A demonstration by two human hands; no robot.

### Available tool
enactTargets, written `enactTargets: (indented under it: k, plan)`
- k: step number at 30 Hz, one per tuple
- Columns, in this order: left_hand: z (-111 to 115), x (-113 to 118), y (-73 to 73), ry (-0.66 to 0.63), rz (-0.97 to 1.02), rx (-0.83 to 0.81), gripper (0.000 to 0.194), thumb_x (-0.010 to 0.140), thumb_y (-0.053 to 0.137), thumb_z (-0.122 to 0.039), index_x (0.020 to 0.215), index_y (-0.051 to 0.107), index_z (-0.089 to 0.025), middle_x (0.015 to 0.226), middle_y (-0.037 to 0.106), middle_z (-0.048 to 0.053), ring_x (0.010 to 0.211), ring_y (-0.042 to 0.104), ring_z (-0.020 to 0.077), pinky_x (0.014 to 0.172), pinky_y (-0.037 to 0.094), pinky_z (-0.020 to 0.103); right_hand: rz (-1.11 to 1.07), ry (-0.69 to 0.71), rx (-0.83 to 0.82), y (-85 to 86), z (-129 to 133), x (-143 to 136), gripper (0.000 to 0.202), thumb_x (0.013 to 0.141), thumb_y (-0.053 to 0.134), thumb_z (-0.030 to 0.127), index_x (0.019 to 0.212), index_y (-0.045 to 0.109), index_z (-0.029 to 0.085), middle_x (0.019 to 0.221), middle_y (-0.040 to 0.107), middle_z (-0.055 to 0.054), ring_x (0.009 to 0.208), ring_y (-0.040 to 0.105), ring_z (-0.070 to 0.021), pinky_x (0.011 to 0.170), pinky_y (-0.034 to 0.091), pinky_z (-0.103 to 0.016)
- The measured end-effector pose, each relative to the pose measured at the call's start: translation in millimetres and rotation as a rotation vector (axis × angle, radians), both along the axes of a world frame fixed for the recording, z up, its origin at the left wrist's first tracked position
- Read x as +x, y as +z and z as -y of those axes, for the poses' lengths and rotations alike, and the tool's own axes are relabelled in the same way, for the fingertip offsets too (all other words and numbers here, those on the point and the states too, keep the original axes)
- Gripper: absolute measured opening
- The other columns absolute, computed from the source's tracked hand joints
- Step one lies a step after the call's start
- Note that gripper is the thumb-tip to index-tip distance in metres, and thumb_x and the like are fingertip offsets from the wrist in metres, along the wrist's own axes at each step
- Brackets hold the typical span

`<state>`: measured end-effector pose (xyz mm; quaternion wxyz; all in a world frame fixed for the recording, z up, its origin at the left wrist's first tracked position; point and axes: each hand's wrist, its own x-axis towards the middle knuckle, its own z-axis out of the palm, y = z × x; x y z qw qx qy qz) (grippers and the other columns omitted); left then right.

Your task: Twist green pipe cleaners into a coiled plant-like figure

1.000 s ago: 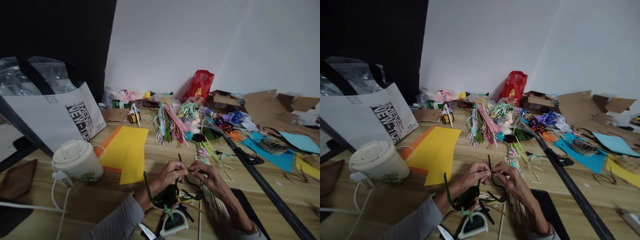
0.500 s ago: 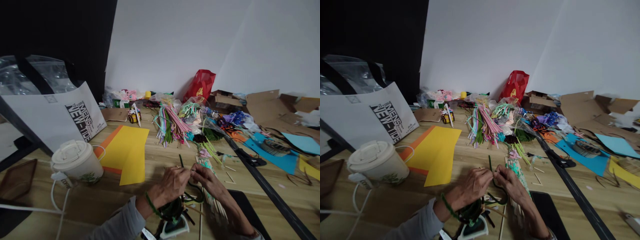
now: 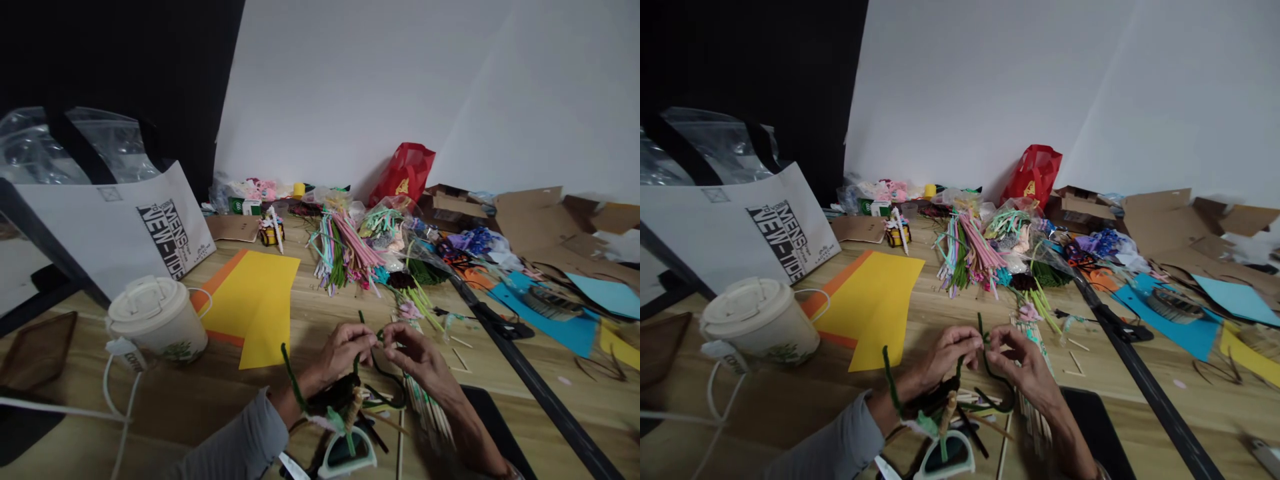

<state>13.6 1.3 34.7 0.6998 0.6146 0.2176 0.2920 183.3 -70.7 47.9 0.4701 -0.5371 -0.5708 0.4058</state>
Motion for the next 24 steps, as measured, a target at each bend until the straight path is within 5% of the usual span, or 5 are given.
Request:
enactTargets:
  k: [4, 13, 19, 24]
  plan:
    - [-1.9, -0.8, -0.3, -0.128, 0.057, -0.162, 0.032, 0.076, 0.057, -0.046, 0.067, 0.053, -0.015, 0.050, 0.039, -0.006, 0.051, 0.049, 0.0099, 0.059, 0.040, 0.023, -0.007, -0.039, 0.072, -3.8, 0.0, 2.3, 0.033, 0.075, 0.070, 0.036, 0.105, 0.064, 0.023, 0.090, 0.061, -0.005, 0.083, 0.058, -0.0203, 0.069, 0.049, -0.029]
    - [-0.9, 0.8, -6.8, -0.217, 0.104, -0.280, 0.031, 0.073, 0.062, -0.045, 0.070, 0.055, -0.014, 0.048, 0.037, -0.007, 0.049, 0.047, 0.0094, 0.057, 0.041, 0.023, 0.152, -0.050, 0.127, 1.2, 1.5, 1.3, 0.019, 0.077, 0.067, 0.038, 0.087, 0.070, 0.023, 0.091, 0.066, -0.007, 0.089, 0.060, -0.0244, 0.071, 0.050, -0.032]
    - [3.0, 1.1, -1.5, -0.076, 0.019, -0.048, 0.029, 0.079, 0.056, -0.041, 0.070, 0.056, -0.014, 0.053, 0.045, -0.004, 0.051, 0.046, 0.0089, 0.056, 0.038, 0.021, 0.168, -0.074, 0.049, 1.3, 1.8, -1.3, 0.026, 0.083, 0.058, 0.044, 0.076, 0.063, 0.020, 0.071, 0.058, -0.001, 0.068, 0.053, -0.0169, 0.062, 0.042, -0.028]
    - [12.8, 1.6, 2.0, 0.125, -0.190, 0.414, 0.019, 0.082, 0.051, -0.028, 0.071, 0.059, -0.016, 0.061, 0.054, -0.001, 0.058, 0.049, 0.0110, 0.058, 0.036, 0.021, 0.162, -0.089, -0.055, -7.5, -0.9, -0.8, 0.034, 0.082, 0.056, 0.052, 0.074, 0.059, 0.019, 0.063, 0.051, 0.002, 0.060, 0.046, -0.0144, 0.057, 0.037, -0.026]
